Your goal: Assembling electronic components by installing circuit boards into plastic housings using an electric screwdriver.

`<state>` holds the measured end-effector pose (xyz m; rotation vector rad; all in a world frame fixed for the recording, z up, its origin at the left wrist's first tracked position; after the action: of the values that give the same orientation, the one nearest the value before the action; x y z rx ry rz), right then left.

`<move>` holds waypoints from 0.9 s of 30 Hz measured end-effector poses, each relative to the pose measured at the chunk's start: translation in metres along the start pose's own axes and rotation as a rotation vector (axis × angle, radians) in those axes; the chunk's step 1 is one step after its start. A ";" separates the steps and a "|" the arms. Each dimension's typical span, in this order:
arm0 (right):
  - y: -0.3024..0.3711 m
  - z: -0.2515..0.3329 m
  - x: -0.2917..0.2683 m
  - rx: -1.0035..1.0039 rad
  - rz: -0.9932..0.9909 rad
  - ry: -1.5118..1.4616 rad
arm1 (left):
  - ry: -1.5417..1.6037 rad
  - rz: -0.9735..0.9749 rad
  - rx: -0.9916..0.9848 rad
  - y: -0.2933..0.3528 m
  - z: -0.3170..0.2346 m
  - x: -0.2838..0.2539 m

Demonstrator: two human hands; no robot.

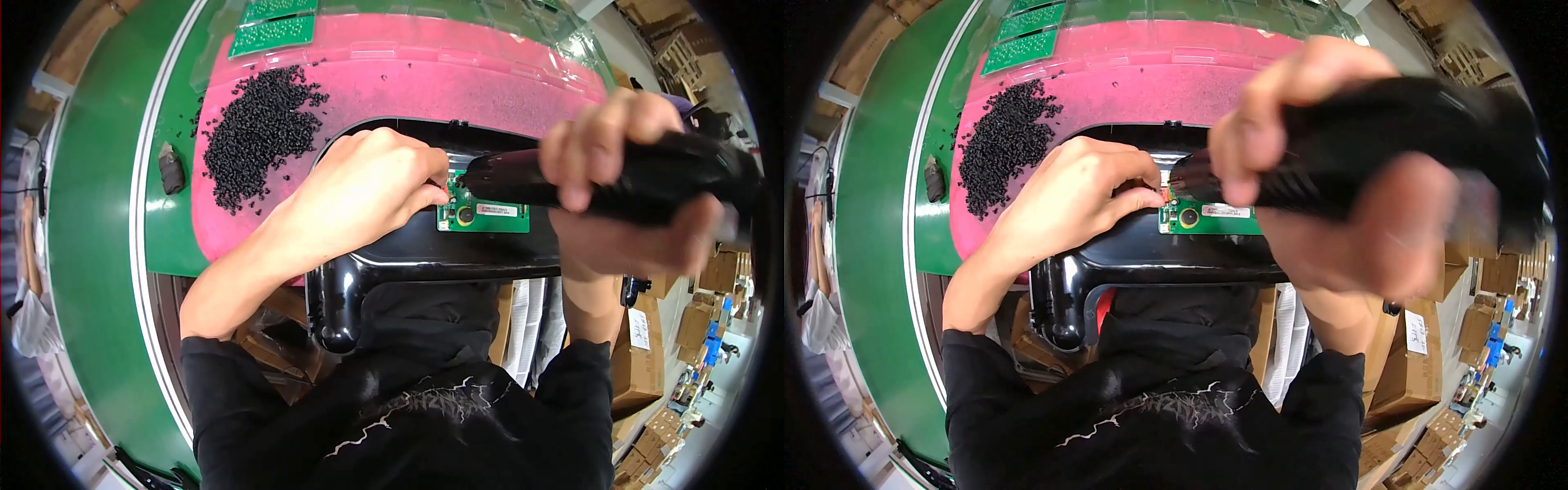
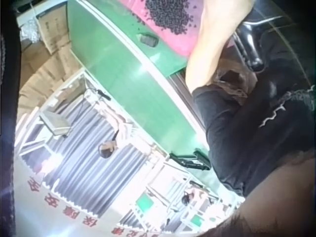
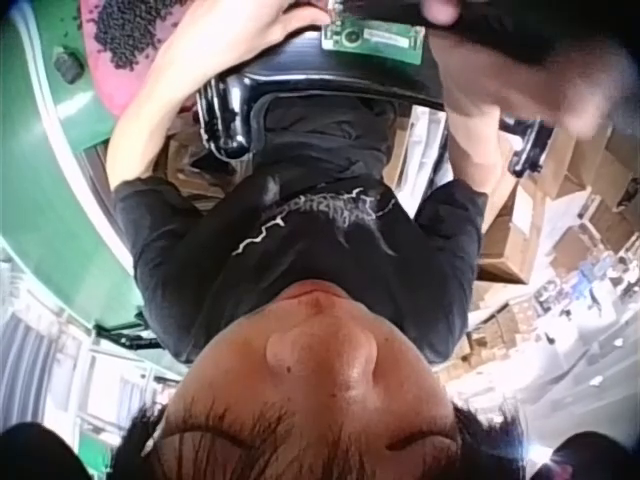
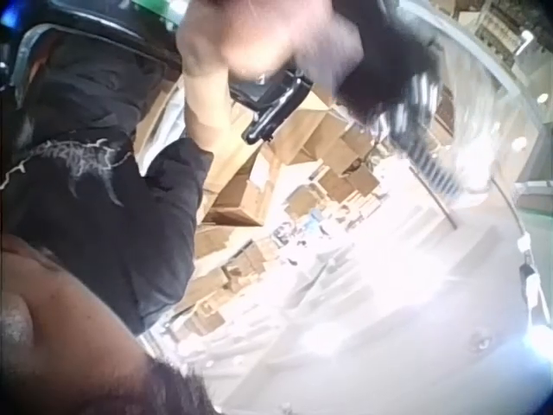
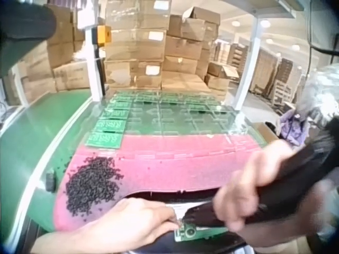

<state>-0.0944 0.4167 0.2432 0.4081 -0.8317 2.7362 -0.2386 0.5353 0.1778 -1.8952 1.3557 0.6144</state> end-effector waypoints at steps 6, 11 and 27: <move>0.005 0.023 0.005 -0.128 0.068 -0.038 | 0.144 -0.081 0.089 -0.004 -0.007 -0.002; 0.009 0.023 0.003 -0.170 0.098 -0.037 | 0.241 -0.036 0.150 -0.005 -0.005 -0.003; 0.014 0.006 0.012 0.257 0.053 0.156 | 0.000 -0.055 -0.097 -0.006 -0.011 -0.009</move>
<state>-0.1085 0.4043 0.2446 0.2188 -0.4595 2.8890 -0.2363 0.5331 0.1929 -2.0029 1.2906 0.6636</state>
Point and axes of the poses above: each hand's wrist, its own y-axis away from the middle knuckle, its own x-axis out of the palm, z = x × y, the point moved 2 cm from there along -y, towards the middle knuckle, and after that the axes turned 1 degree about z, right-handed, at the moved point
